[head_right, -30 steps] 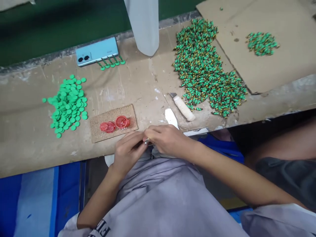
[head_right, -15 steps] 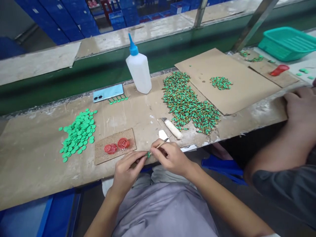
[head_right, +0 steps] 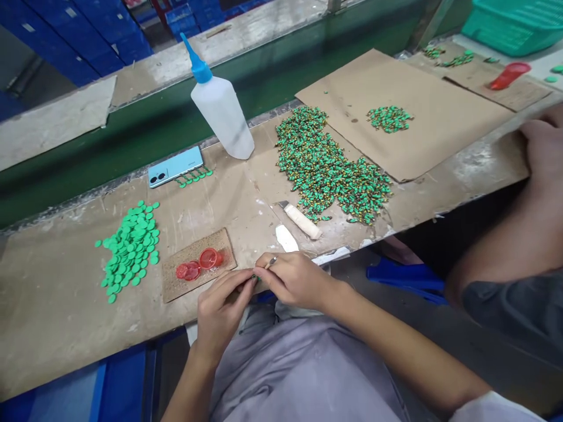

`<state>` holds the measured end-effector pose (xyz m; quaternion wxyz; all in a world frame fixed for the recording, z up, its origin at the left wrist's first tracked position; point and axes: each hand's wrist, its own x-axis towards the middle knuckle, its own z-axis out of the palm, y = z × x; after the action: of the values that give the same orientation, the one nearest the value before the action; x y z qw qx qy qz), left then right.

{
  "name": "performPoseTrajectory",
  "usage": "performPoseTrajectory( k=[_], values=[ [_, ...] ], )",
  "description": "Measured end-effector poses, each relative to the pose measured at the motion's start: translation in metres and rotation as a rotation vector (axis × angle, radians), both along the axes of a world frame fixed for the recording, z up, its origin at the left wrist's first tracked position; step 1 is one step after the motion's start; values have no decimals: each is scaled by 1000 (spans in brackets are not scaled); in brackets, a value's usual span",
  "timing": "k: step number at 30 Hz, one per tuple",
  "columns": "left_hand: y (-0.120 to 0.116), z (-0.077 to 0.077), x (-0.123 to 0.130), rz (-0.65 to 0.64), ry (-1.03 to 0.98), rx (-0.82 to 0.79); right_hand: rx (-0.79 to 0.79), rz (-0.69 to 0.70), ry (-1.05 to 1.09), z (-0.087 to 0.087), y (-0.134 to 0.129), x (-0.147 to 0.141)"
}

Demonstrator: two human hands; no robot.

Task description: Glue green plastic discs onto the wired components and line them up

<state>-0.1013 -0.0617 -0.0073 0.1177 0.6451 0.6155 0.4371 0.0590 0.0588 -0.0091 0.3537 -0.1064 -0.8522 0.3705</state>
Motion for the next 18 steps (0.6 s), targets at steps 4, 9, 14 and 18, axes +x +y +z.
performPoseTrajectory(
  k=[4, 9, 14, 18],
  values=[
    [1, 1, 0, -7, -3, 3, 6, 37, 12, -1, 0, -1],
    [1, 3, -1, -18, -6, 4, 16, 41, 40, 2, 1, -2],
    [1, 2, -1, -34, -25, -5, 70, 60, -17, -1, -1, 2],
    [0, 1, -1, -41, -37, 4, 145, 81, -102, -2, -2, 3]
  ],
)
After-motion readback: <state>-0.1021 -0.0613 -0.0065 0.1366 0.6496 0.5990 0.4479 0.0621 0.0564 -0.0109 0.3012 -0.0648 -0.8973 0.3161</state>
